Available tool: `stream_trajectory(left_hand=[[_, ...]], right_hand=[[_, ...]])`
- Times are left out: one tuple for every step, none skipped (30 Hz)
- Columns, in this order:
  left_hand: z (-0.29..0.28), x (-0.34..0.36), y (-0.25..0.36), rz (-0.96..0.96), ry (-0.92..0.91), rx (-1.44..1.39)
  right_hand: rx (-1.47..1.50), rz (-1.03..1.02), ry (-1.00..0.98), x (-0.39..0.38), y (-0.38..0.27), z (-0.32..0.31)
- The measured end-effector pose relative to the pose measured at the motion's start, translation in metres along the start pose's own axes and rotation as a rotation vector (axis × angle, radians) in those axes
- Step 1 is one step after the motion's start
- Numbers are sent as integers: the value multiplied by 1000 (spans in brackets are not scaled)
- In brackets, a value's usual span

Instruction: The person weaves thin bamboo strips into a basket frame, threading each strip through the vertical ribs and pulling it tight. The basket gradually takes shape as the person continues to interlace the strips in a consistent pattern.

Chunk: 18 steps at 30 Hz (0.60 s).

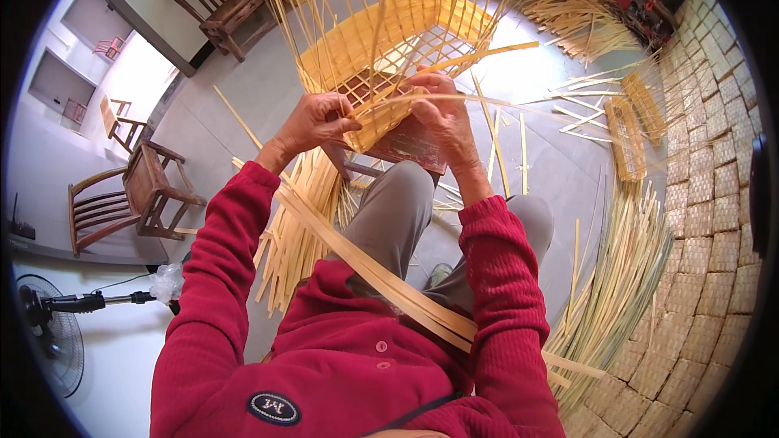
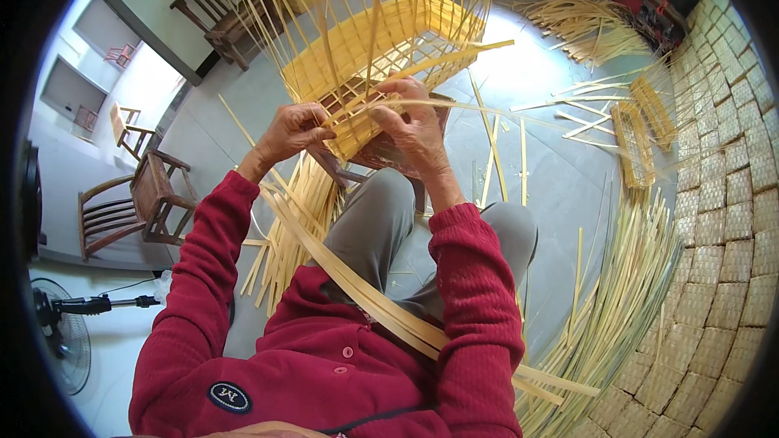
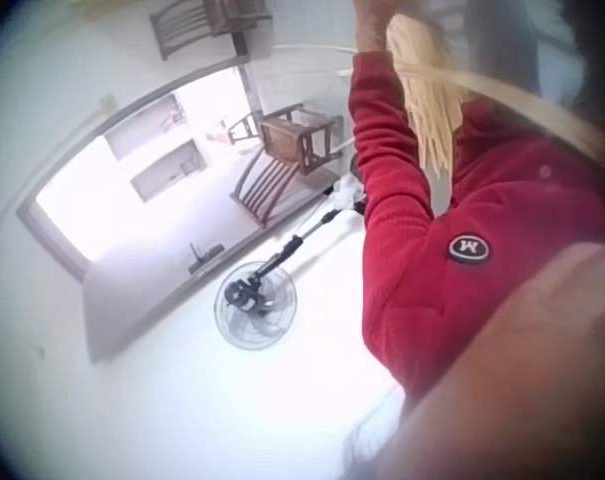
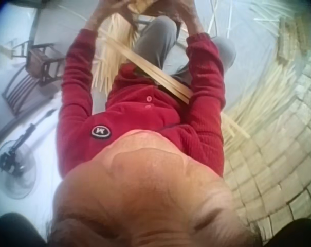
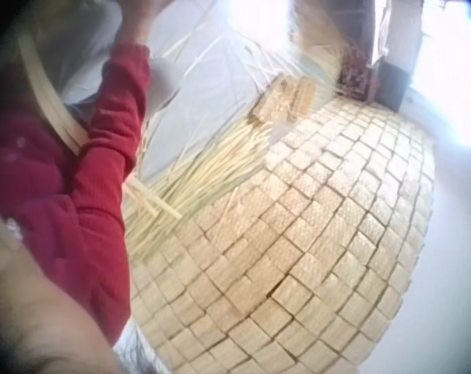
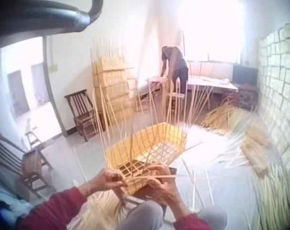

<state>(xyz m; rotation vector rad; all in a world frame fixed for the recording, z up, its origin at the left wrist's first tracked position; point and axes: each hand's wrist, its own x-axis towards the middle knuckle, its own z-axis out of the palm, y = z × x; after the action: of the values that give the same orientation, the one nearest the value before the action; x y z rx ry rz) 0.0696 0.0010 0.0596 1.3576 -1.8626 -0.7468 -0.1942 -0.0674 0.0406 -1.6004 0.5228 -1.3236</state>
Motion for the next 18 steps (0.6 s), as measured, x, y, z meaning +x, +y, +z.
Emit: stream_trajectory(left_hand=[[-6, 1, -4, -18, -32, -14], [-10, 1, -8, -36, -64, -27], [-16, 0, -12, 8, -73, 13], [-19, -2, -14, -4, -73, 11], [-21, -3, -16, -14, -78, 3], [-24, -3, -19, -24, -82, -5], [-27, -5, -20, -85, -87, -117], [-29, -7, -22, -73, -86, -99], [-33, -9, -23, -60, -85, -81], [-35, -12, -24, -49, -86, -62], [-38, -13, -31, -112, -118, -136], [-39, -14, -35, -121, -100, -183], [-39, -17, -34, -133, -80, -228], [-38, -19, -34, -144, -59, -274], [-38, -21, -38, -117, -48, -246], [-34, -23, -34, -107, -13, -236], [-29, -24, -30, -96, 20, -226], [-23, -25, -26, -84, 53, -217]], right_hand=[[146, 63, 6, -1, -6, -2], [293, 126, 12, 0, -9, -5], [312, 115, 66, 3, -2, -12], [409, 191, 168, 7, -4, -17], [557, 198, 230, 8, -1, -25], [706, 205, 292, 11, 3, -33], [769, 191, 314, 12, 5, -37], [832, 176, 337, 12, 8, -40], [859, 204, 385, 11, 11, -41], [819, 224, 409, 11, 17, -40], [780, 243, 433, 11, 24, -39], [739, 263, 455, 13, 30, -38], [737, 303, 497, 14, 36, -36], [757, 356, 541, 13, 41, -33], [775, 409, 586, 11, 46, -32], [793, 460, 632, 10, 50, -30], [810, 455, 606, 8, 59, -33], [824, 476, 615, 9, 66, -36]])
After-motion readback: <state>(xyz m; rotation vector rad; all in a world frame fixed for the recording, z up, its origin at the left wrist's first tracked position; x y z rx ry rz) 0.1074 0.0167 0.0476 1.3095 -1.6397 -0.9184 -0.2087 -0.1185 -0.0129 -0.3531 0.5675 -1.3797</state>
